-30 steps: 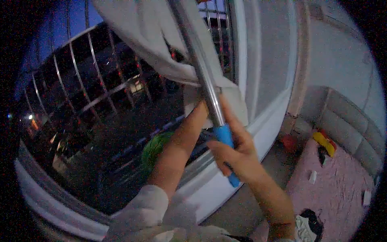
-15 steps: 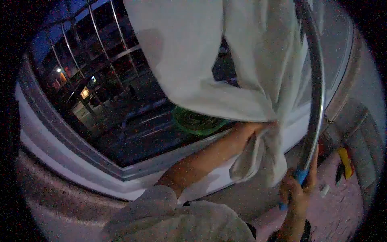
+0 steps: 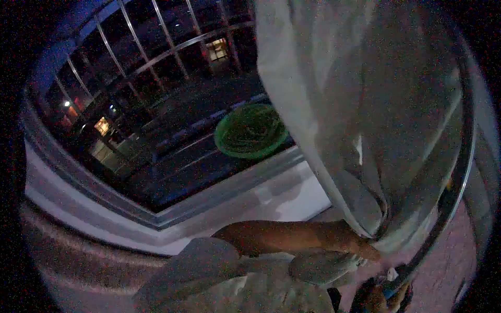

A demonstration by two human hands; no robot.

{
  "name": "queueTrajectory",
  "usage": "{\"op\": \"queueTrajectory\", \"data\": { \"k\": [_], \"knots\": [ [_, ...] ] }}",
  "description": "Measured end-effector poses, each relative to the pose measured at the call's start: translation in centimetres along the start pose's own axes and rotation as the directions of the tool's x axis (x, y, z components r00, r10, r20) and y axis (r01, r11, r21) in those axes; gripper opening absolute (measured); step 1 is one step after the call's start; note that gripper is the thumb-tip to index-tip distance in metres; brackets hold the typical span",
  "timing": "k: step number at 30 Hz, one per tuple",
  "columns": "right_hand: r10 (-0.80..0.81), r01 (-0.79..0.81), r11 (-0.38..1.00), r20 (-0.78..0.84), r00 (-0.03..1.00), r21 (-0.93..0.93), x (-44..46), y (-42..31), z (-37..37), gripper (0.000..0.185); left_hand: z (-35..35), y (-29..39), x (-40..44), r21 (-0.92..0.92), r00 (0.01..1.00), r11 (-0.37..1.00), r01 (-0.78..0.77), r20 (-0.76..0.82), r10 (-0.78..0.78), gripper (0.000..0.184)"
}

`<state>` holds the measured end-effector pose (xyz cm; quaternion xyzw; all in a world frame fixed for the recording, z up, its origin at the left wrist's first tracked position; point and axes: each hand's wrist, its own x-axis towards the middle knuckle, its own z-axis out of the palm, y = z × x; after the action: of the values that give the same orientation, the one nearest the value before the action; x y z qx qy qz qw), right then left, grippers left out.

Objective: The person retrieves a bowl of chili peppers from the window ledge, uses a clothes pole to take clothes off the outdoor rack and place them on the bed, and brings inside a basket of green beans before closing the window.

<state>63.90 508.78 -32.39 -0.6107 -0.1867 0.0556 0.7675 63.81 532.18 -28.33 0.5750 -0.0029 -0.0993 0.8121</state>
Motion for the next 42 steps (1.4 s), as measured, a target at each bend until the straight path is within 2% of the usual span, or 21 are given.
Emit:
{"op": "queueTrajectory", "data": {
  "k": [6,7,8,11,12,13,14,15,17,19,21,22,24,28,30,32,36,38,40,41,42],
  "knots": [
    [-0.06,0.011,0.992,-0.394,0.917,-0.126,-5.3,-3.1,-2.2,0.073,2.9,-2.5,4.1,0.019,0.983,0.995,0.098,0.153,-0.099,0.045],
    [-0.075,0.007,0.989,-0.467,0.881,-0.146,-5.9,-4.0,-2.1,0.073,3.7,-2.6,5.3,0.035,0.978,0.994,0.104,0.178,-0.108,0.044],
    [-0.095,0.007,0.986,-0.532,0.841,-0.165,-6.2,-4.8,-1.7,0.073,4.7,-1.6,5.9,0.25,0.986,0.967,0.057,0.136,-0.094,0.034],
    [-0.154,-0.018,0.974,-0.714,0.684,-0.227,-6.8,-6.5,-2.1,0.073,6.1,-1.2,9.2,0.308,0.975,0.943,0.131,0.133,-0.178,0.042],
    [-0.164,-0.041,0.97,-0.771,0.615,-0.239,-8.1,-6.3,-3.4,0.073,7.6,-1.9,9.9,0.183,0.972,0.965,0.187,0.11,-0.209,0.048],
    [-0.163,-0.032,0.973,-0.778,0.607,-0.229,-9.4,-5.5,-5.2,0.073,8.9,-2.5,10.6,0.056,0.966,0.968,0.244,0.08,-0.248,0.055],
    [-0.161,-0.021,0.976,-0.78,0.605,-0.218,-10.8,-5.1,-7.0,0.072,8.8,-4.8,12.7,0.113,0.936,0.947,0.302,0.152,-0.317,0.062],
    [-0.165,-0.044,0.973,-0.82,0.548,-0.225,-12.2,-5.1,-8.4,0.072,10.3,-5.6,13.1,-0.054,0.939,0.966,0.252,0.256,-0.231,0.061],
    [-0.151,-0.102,0.953,-0.738,0.657,-0.286,-14.5,-5.3,-9.4,0.071,9.6,-9.1,16.7,0.081,0.914,0.952,0.297,0.266,-0.308,0.055],
    [-0.121,-0.163,0.953,-0.813,0.569,-0.256,-15.4,-5.1,-9.4,0.071,11.4,-11.0,18.5,0.224,0.891,0.922,0.317,0.263,-0.37,0.051],
    [-0.053,-0.203,0.962,-0.857,0.513,-0.18,-17.8,-4.0,-10.2,0.07,14.9,-10.5,18.4,-0.007,0.81,0.869,0.494,0.368,-0.457,0.048],
    [-0.053,-0.21,0.962,-0.877,0.477,-0.173,-18.8,-2.2,-10.7,0.07,15.8,-12.4,18.9,0.016,0.786,0.858,0.514,0.391,-0.479,0.048],
    [-0.025,-0.384,0.906,-0.928,0.373,-0.179,-20.7,-1.0,-10.9,0.069,17.6,-14.3,19.1,-0.182,0.734,0.742,0.646,0.417,-0.537,0.029],
    [0.068,-0.399,0.915,-0.955,0.287,-0.055,-21.7,1.6,-11.2,0.07,18.1,-21.7,21.6,-0.107,0.651,0.649,0.753,0.263,-0.712,0.025],
    [0.05,-0.365,0.928,-0.951,0.306,-0.069,-23.5,3.6,-11.6,0.069,18.5,-22.1,21.1,-0.017,0.713,0.728,0.686,0.219,-0.666,0.03],
    [0.104,-0.392,0.919,-0.933,0.344,-0.042,-23.5,4.7,-11.7,0.067,16.4,-27.6,23.5,-0.101,0.741,0.775,0.623,0.394,-0.544,0.041],
    [0.286,-0.331,0.925,-0.914,0.289,0.185,-23.2,8.6,-13.6,0.064,16.1,-27.0,23.5,0.013,0.737,0.873,0.487,0.53,-0.419,0.041],
    [0.297,-0.26,0.942,-0.888,0.352,0.212,-24.3,12.4,-15.4,0.066,15.4,-27.0,22.4,0.406,0.831,0.802,0.439,0.156,-0.534,0.042],
    [0.346,-0.197,0.936,-0.873,0.343,0.293,-24.2,14.8,-16.5,0.055,12.9,-27.1,21.4,0.498,0.788,0.773,0.393,0.25,-0.562,0.04],
    [0.425,-0.285,0.894,-0.853,0.303,0.345,-24.4,16.3,-17.6,0.056,11.5,-27.0,20.9,0.582,0.734,0.741,0.335,0.332,-0.593,0.038],
    [0.423,-0.282,0.896,-0.853,0.305,0.344,-24.0,16.3,-17.7,0.056,10.5,-26.1,19.7,0.599,0.741,0.716,0.358,0.285,-0.608,0.035]
  ]
}}
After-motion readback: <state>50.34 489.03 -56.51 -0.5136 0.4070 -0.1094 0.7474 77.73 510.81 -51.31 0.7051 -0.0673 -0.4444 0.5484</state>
